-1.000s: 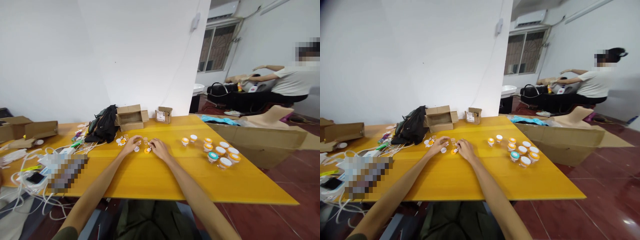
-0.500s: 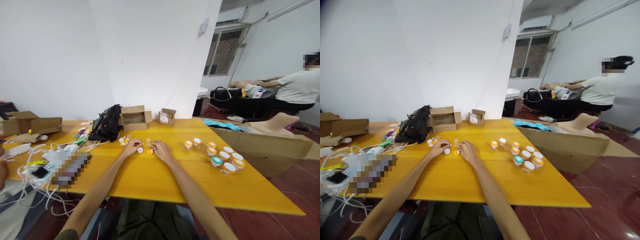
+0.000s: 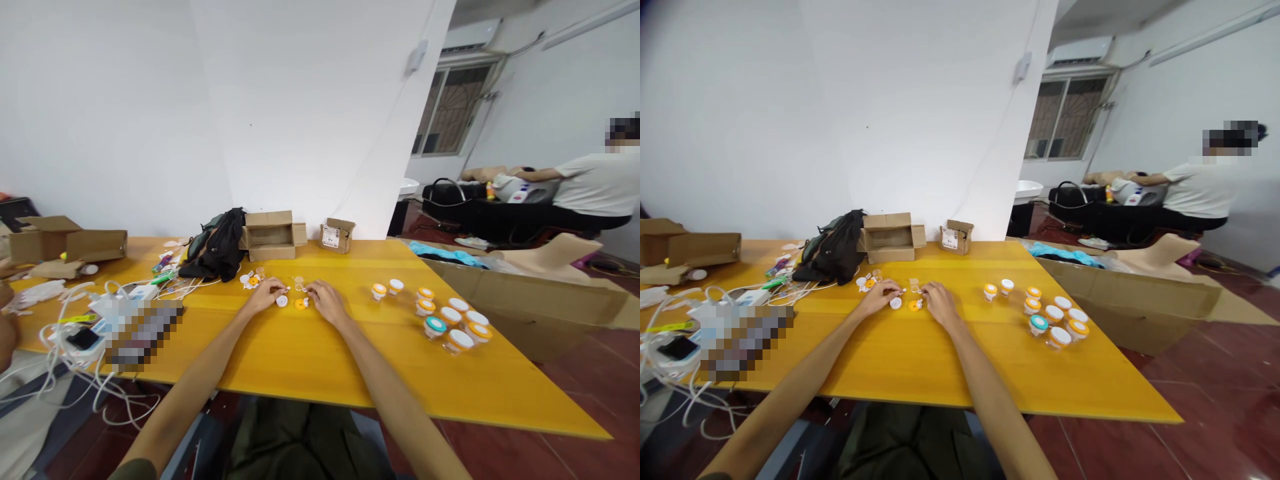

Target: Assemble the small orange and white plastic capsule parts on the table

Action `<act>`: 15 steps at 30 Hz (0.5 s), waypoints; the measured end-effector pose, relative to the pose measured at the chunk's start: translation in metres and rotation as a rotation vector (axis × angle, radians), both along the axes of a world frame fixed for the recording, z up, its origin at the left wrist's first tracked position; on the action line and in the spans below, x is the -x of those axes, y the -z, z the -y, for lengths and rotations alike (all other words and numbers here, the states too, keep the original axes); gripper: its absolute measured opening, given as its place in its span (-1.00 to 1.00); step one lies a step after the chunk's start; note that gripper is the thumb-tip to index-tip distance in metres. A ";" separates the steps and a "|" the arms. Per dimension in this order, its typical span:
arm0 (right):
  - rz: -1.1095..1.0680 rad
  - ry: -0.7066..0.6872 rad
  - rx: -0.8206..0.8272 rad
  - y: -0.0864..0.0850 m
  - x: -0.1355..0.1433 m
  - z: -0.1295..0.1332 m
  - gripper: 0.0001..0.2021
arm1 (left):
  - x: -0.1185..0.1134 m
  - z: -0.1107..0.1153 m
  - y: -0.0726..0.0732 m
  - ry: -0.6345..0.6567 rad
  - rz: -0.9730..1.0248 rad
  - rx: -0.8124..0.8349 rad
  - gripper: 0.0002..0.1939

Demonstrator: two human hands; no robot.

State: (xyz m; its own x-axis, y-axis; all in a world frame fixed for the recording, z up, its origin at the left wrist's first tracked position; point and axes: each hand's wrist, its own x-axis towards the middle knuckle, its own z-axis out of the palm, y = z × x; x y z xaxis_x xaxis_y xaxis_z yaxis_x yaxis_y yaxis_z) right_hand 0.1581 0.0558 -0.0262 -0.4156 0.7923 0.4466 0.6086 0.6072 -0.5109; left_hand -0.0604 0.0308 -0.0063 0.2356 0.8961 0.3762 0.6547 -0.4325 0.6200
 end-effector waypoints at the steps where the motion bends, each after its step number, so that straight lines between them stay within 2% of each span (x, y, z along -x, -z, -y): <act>1: -0.008 -0.003 0.003 0.001 0.000 -0.001 -0.75 | -0.001 0.000 0.000 0.002 -0.004 -0.004 -0.82; 5: -0.053 -0.030 0.011 0.000 -0.003 -0.001 -0.78 | -0.003 0.002 0.000 0.002 -0.007 -0.034 -0.82; 11: -0.124 -0.124 0.028 -0.002 -0.011 0.004 -0.98 | -0.006 0.003 0.000 -0.013 -0.022 -0.067 -0.79; 15: -0.120 -0.154 0.041 -0.003 -0.012 0.006 -0.93 | -0.007 0.006 -0.002 -0.022 -0.017 -0.087 -0.79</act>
State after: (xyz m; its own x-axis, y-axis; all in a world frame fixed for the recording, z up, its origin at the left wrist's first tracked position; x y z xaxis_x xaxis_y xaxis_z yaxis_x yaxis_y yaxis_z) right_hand 0.1705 0.0497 -0.0235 -0.4793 0.7421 0.4687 0.4432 0.6655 -0.6006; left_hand -0.0531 0.0244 -0.0041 0.2235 0.8649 0.4494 0.6744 -0.4702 0.5694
